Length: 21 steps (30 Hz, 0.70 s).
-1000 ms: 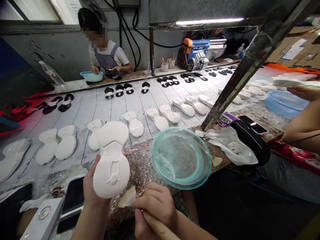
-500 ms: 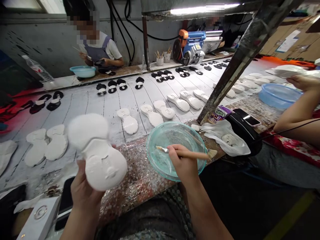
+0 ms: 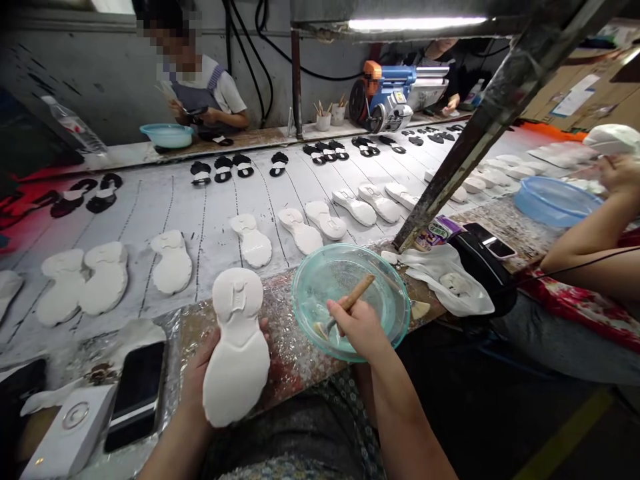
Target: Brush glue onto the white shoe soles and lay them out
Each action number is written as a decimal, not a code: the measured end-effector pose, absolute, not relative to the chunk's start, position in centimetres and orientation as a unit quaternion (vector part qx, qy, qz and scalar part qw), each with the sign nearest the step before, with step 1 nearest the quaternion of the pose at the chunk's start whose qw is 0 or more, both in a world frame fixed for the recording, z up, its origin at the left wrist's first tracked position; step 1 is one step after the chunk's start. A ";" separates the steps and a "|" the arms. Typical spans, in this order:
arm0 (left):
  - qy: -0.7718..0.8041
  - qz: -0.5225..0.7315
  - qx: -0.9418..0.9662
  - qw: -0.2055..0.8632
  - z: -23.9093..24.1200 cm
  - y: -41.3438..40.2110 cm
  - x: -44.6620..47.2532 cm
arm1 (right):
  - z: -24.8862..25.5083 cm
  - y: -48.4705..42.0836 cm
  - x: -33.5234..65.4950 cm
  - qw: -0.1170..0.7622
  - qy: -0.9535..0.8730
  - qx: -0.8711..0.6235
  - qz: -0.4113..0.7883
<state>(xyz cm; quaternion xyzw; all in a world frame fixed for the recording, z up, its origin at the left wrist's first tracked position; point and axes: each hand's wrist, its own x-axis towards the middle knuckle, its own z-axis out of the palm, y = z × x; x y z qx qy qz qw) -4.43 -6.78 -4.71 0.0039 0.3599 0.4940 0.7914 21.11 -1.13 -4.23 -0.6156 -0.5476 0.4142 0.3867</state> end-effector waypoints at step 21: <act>0.282 0.663 -0.041 0.692 -1.8 -3.9 -0.6 | -2.1 -7.1 12.8 0.536 -0.748 -0.339 0.196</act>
